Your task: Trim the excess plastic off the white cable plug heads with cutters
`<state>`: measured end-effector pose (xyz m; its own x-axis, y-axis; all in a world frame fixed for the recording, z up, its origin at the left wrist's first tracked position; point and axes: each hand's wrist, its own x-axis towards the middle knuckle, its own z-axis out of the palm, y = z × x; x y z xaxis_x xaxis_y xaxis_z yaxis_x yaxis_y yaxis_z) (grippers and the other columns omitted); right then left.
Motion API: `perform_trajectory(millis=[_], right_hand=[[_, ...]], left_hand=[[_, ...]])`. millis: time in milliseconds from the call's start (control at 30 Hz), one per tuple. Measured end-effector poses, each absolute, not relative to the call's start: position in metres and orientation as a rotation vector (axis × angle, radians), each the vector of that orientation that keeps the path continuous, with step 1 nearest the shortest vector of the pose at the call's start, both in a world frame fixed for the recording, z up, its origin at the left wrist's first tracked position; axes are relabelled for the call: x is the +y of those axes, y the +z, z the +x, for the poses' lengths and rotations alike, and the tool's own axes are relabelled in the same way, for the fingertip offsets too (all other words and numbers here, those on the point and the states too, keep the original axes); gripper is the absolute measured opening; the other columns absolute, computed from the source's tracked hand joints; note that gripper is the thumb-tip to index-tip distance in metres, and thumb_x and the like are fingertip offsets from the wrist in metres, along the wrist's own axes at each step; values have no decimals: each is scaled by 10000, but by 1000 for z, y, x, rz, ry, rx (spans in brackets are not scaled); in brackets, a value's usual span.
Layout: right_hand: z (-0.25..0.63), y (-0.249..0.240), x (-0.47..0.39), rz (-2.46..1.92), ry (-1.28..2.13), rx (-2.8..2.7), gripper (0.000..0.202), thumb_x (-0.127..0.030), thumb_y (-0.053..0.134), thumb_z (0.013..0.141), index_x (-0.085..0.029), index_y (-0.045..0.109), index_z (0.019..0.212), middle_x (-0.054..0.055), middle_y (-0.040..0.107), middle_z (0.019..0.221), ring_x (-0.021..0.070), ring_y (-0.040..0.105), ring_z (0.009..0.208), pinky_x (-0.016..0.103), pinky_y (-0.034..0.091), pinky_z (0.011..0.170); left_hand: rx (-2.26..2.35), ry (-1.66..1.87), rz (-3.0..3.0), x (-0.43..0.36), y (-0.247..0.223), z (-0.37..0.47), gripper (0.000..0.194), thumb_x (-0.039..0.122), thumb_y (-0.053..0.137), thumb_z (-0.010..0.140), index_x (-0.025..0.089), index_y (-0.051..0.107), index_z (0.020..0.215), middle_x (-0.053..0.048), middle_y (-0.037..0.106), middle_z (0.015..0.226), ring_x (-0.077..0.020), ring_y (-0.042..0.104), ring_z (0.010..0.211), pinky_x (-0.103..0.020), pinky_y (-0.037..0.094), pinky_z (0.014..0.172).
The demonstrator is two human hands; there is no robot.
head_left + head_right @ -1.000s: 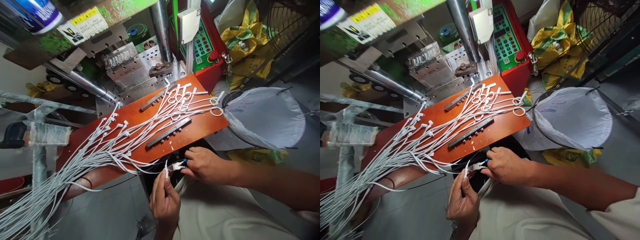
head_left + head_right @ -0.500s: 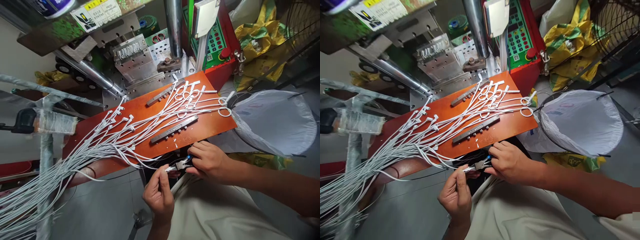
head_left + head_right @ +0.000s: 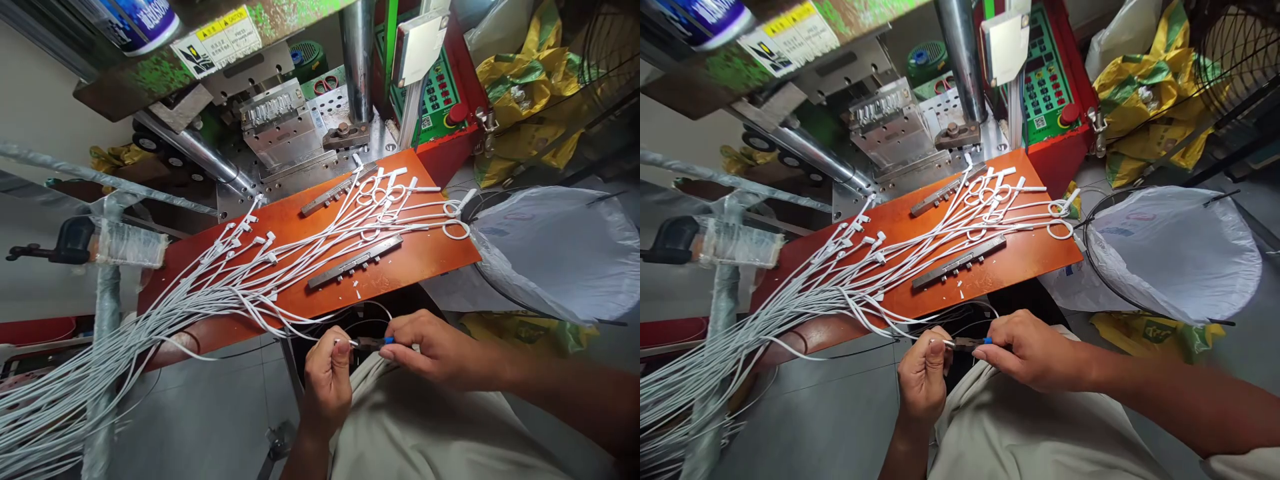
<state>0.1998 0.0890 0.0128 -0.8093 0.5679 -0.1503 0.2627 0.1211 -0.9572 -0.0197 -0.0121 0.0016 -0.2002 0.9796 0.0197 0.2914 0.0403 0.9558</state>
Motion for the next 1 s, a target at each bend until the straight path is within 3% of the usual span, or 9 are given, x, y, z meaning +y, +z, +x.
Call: perform_trajectory(millis=[133,267,333,433,500,600,733,1000], right_hand=[[198,12,81,-823,2481,-1556,755,-797,625,1003,-194,489,569,16,587,648,117,494,590,268,338,563],[195,6,74,-707,2790,-1167,814,-906,559,948,-222,391,541,60,671,702,136,578,559,270,414,557],[197,8,74,-733,2615,-1421,787,-855,503,1013,-217,415,562,48,648,710,137,556,586,282,422,589],[200,15,75,-911,1796,-2105,632,-608,453,1152,-182,620,715,74,671,869,179,574,753,321,443,716],[201,18,73,-949,1258,-2361,518,-469,455,1181,-181,702,829,100,686,970,221,595,860,360,455,789],[197,16,68,-908,823,-2510,423,-377,535,1160,-180,716,832,102,685,944,244,585,858,376,442,767],[189,11,62,-915,612,-2519,364,-327,615,1122,-182,694,798,110,707,971,246,587,847,378,439,747],[186,8,62,-913,590,-2497,386,-322,567,1143,-174,707,815,115,715,969,240,587,833,375,431,742]], left_hand=[[1331,1291,1131,-14,4,-18,484,465,486,1174,205,548,771,7,484,696,-133,411,601,-293,292,559],[1164,1278,973,-14,4,-18,482,491,496,1166,201,568,787,6,503,689,-125,399,579,-287,287,543],[1195,1263,987,-14,2,-21,472,483,509,1162,199,583,792,2,514,698,-131,420,595,-288,310,555],[1389,1205,1093,-14,-3,-25,463,451,480,1174,198,598,805,-5,526,734,-147,467,640,-295,356,594],[1527,1177,1146,-16,-6,-25,471,431,440,1186,203,583,801,-4,522,741,-154,477,650,-303,373,613],[1665,1218,1197,-18,-9,-20,464,403,411,1190,214,558,792,4,505,726,-160,466,638,-312,372,616],[1755,1230,1306,-17,-9,-16,426,349,397,1189,218,573,824,6,518,739,-167,486,651,-313,394,647],[1793,1215,1410,-15,-8,-15,368,279,428,1165,224,592,840,6,548,740,-173,531,653,-307,408,664]])
